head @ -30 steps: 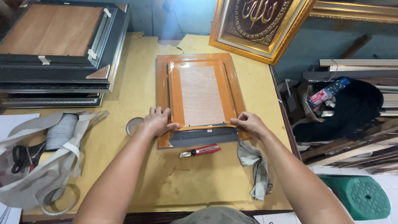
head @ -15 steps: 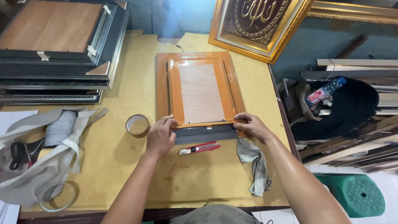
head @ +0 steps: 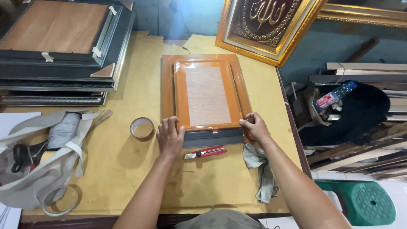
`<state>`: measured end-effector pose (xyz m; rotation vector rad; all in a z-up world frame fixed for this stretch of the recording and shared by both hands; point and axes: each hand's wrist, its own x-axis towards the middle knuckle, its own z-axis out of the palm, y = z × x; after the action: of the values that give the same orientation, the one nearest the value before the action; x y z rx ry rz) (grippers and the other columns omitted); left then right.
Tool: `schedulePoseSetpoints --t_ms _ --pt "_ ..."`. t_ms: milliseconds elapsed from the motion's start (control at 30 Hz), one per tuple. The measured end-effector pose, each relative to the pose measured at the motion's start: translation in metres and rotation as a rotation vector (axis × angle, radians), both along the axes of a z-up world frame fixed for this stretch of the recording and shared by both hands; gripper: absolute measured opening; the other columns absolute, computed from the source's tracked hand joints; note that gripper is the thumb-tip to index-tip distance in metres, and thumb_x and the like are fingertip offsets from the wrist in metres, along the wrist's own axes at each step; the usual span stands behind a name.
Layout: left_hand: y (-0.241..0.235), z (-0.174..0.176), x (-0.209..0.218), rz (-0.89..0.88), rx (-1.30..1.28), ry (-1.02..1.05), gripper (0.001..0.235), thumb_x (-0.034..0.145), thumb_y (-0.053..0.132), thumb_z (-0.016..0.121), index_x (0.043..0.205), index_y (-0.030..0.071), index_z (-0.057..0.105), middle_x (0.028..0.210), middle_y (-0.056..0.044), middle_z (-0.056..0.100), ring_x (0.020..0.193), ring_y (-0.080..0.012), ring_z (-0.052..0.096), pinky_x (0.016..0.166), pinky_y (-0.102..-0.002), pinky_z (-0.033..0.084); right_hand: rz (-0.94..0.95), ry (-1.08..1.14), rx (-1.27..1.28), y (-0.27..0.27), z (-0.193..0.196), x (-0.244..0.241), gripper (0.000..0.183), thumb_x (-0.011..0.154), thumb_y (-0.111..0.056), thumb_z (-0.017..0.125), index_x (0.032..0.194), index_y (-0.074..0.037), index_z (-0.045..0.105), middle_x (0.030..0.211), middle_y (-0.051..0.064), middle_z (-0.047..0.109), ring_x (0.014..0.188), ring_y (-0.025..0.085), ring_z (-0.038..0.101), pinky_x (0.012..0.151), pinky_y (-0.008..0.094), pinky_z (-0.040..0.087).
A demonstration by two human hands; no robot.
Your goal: Applying adhesive tape to the back of a picture frame, cutting it to size with a knife, and smoothing it with a cloth.
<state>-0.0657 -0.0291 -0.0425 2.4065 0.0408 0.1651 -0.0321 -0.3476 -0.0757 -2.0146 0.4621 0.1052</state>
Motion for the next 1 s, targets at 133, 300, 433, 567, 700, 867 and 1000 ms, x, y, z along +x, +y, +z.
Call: schedulePoseSetpoints --t_ms 133,300,433,567,700,867,1000 --pt "-0.005 0.007 -0.009 0.017 0.062 0.007 0.024 0.086 0.033 0.042 0.107 0.022 0.039 0.101 -0.005 0.043 0.103 -0.0295 0.046 0.089 -0.049 0.037 -0.016 0.083 -0.147 0.02 0.038 -0.023 0.036 0.07 -0.046 0.07 0.095 -0.024 0.058 0.084 -0.004 0.061 0.087 0.016 0.059 0.076 0.034 0.046" --pt "-0.004 0.015 -0.01 0.035 0.04 0.049 0.039 0.087 0.036 0.036 0.121 0.018 0.038 0.111 -0.006 0.044 0.107 -0.0283 0.043 0.088 -0.047 0.038 0.31 0.116 -0.562 0.046 0.088 -0.086 0.02 0.073 -0.035 0.063 0.083 -0.017 0.064 0.081 0.002 0.062 0.087 0.022 0.061 0.077 0.038 0.046" --pt "-0.002 0.011 -0.005 0.038 0.013 0.068 0.041 0.086 0.035 0.038 0.125 0.019 0.04 0.115 -0.007 0.045 0.11 -0.029 0.042 0.088 -0.048 0.037 0.417 -0.036 -0.767 0.034 0.074 -0.14 0.029 0.068 -0.043 0.062 0.093 -0.028 0.063 0.096 -0.003 0.058 0.097 0.021 0.054 0.08 0.037 0.046" --pt "0.0 0.009 -0.003 0.052 -0.048 0.097 0.042 0.086 0.036 0.041 0.126 0.023 0.042 0.117 -0.006 0.046 0.112 -0.0289 0.042 0.089 -0.048 0.036 0.283 -0.32 -0.739 0.016 0.032 -0.144 0.015 0.078 -0.03 0.058 0.09 -0.031 0.067 0.088 -0.007 0.061 0.088 0.016 0.058 0.075 0.029 0.049" --pt "-0.009 0.007 -0.009 0.069 -0.046 0.123 0.043 0.085 0.037 0.041 0.127 0.025 0.041 0.118 -0.004 0.045 0.113 -0.0275 0.041 0.089 -0.047 0.036 0.159 -0.628 -0.61 0.032 0.035 -0.115 0.02 0.08 -0.02 0.059 0.096 -0.028 0.068 0.091 -0.006 0.062 0.084 0.016 0.057 0.076 0.028 0.049" --pt "-0.011 0.01 -0.012 0.075 -0.028 0.123 0.043 0.086 0.037 0.041 0.128 0.025 0.041 0.118 -0.004 0.045 0.113 -0.0269 0.042 0.089 -0.046 0.037 0.231 -0.621 -0.803 0.082 0.05 -0.087 0.035 0.081 -0.023 0.055 0.115 -0.017 0.058 0.114 0.003 0.057 0.083 0.026 0.056 0.072 0.035 0.049" --pt "-0.008 -0.001 -0.01 0.056 -0.015 0.133 0.045 0.087 0.04 0.039 0.13 0.026 0.04 0.12 -0.003 0.045 0.115 -0.0255 0.041 0.09 -0.045 0.037 0.403 -0.589 -0.815 0.149 0.061 -0.093 0.045 0.076 -0.023 0.051 0.121 -0.019 0.052 0.121 -0.001 0.053 0.077 0.029 0.056 0.062 0.036 0.052"
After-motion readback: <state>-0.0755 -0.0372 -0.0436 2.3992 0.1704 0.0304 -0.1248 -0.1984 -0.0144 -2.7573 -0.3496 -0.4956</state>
